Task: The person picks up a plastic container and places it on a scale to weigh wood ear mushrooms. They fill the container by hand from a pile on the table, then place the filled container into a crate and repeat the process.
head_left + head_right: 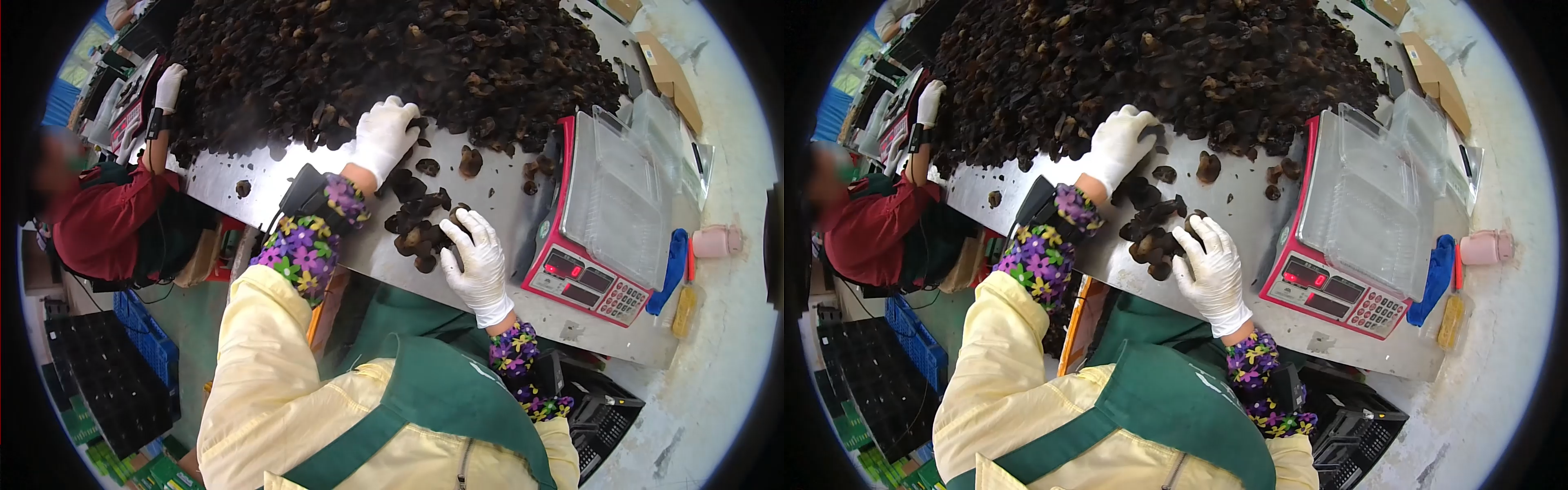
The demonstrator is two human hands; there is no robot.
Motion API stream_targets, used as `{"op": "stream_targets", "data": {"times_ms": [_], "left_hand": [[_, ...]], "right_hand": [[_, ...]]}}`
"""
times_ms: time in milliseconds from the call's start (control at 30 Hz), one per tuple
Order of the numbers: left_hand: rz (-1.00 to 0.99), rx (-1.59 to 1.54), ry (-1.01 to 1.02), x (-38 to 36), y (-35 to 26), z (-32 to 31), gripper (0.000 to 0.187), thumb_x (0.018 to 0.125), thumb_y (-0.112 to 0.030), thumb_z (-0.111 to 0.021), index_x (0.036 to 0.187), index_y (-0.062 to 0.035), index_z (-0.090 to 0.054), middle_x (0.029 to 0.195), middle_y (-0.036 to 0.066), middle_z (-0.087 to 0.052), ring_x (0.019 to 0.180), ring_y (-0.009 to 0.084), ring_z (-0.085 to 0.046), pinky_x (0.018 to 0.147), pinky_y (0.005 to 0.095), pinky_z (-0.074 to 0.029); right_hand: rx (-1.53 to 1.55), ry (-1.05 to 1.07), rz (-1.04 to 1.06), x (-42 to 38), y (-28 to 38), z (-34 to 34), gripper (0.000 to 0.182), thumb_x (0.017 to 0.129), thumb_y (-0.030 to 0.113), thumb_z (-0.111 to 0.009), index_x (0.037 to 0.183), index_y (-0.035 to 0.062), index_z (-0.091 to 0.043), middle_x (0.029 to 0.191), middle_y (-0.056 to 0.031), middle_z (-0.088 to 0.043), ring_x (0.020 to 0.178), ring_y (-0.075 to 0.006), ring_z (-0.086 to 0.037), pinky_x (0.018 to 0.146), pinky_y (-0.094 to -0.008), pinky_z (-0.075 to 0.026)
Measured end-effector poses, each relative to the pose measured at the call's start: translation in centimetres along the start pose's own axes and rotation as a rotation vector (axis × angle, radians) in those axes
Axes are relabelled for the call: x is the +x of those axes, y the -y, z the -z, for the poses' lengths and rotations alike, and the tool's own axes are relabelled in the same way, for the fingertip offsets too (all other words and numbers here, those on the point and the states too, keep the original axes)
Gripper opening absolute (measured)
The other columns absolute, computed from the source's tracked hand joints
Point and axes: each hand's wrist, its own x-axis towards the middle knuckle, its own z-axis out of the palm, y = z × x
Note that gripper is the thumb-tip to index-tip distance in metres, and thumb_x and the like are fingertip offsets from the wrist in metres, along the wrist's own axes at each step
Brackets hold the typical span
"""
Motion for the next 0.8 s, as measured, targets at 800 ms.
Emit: {"op": "stream_targets", "data": {"times_ms": [800], "left_hand": [[0.096,0.008,-0.39,-3.6,7.0,2.1,0.035,0.078,-0.017,-0.075,0.112,-0.0169,-0.066,0.115,0.011,-0.062,0.105,0.0336,-0.059,0.086,0.0441,-0.051]], "right_hand": [[-0.019,0.022,0.002,-0.1,0.0,0.0,0.046,0.078,0.012,-0.072,0.123,0.0104,-0.066,0.131,-0.0165,-0.057,0.124,-0.0378,-0.052,0.105,-0.0474,-0.043]]}}
